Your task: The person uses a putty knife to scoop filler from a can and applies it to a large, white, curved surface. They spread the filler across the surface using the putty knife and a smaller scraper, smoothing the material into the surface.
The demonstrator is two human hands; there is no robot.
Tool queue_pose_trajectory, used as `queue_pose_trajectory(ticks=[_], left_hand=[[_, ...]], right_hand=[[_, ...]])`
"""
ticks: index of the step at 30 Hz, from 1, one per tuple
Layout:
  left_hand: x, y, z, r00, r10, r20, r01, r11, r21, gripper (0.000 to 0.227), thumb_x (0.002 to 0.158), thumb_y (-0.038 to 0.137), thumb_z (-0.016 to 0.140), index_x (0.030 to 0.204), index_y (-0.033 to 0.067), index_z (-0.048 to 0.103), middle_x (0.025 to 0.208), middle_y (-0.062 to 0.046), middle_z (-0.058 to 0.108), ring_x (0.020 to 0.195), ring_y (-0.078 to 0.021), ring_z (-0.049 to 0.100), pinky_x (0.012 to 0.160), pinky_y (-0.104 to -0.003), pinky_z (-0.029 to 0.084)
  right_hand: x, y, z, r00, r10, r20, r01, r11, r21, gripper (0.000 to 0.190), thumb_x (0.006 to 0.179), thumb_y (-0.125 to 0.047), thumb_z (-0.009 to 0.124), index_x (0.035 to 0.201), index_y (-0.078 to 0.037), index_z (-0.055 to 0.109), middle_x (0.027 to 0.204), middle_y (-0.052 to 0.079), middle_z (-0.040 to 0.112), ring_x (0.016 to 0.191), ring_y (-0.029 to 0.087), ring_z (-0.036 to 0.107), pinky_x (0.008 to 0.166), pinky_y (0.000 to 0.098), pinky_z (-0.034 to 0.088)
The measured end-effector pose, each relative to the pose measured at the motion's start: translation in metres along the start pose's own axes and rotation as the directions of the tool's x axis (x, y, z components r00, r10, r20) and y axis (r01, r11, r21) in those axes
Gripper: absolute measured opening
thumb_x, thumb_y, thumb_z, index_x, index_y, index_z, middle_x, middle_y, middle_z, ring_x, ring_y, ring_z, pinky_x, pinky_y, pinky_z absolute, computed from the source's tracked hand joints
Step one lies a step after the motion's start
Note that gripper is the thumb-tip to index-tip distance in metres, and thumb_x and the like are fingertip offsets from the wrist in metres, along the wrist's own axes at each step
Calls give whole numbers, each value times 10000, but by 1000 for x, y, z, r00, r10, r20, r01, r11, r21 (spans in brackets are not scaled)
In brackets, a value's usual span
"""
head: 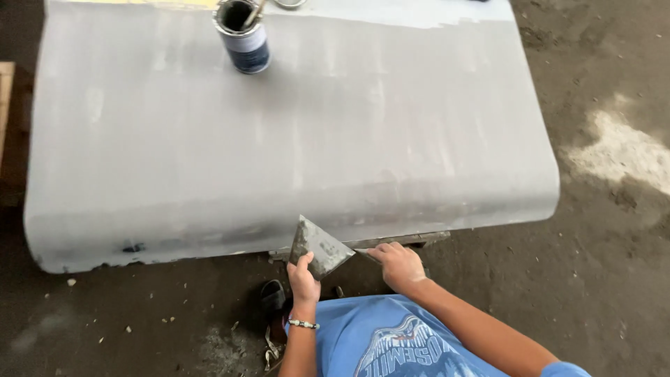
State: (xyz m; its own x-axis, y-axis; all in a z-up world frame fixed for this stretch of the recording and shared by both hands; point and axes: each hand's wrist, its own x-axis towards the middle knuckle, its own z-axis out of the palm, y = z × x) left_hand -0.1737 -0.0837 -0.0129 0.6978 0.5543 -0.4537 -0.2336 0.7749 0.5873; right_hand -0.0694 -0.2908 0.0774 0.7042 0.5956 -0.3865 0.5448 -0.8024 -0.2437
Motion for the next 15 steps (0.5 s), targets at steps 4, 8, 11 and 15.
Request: queue_pose_trajectory(ticks=[4, 8, 11, 15], left_hand=[[-9, 10, 9, 995, -92, -42, 90, 995, -45, 273, 916, 70, 597, 1156, -55, 638, 1100, -126, 686, 979, -266, 670, 814, -429, 548], [-16, 10, 20, 1000, -27, -5, 27, 998, -61, 281, 963, 106, 605, 1192, -54, 637, 1126, -122, 697, 1010, -251, 688, 866, -412, 574], [-24, 10, 33, 999, -26, -48, 21, 996, -87, 272, 975, 118, 621, 1187, -51, 642, 1100, -120, 706, 973, -248, 697, 836, -408, 586], [-39, 26, 66, 1000, -2, -24, 2, 1000, 2, 268, 980, 160, 614, 1171, -25, 645, 1074, -86, 720, 961, -214, 704, 801, -397, 592]], right_hand=[[19, -6, -61, 998, 46, 38, -56, 941, 334, 535, 884, -26, 579, 1361, -252, 670, 1271, 76, 680, 1130, 261, 647, 1019, 381, 492], [30, -7, -97, 991, 137, -3, -63, 471, 880, 423, 929, -94, 640, 1348, -46, 661, 1122, 89, 756, 1001, 170, 673, 908, 322, 543], [24, -17, -110, 991, 121, 51, -63, 92, 994, 408, 929, -84, 635, 1314, 51, 645, 1106, 111, 728, 989, 173, 667, 886, 328, 541], [14, -21, -109, 996, 82, -25, 12, 160, 987, 443, 924, -83, 618, 1349, 40, 628, 1163, 80, 727, 1058, 126, 647, 963, 277, 491]])
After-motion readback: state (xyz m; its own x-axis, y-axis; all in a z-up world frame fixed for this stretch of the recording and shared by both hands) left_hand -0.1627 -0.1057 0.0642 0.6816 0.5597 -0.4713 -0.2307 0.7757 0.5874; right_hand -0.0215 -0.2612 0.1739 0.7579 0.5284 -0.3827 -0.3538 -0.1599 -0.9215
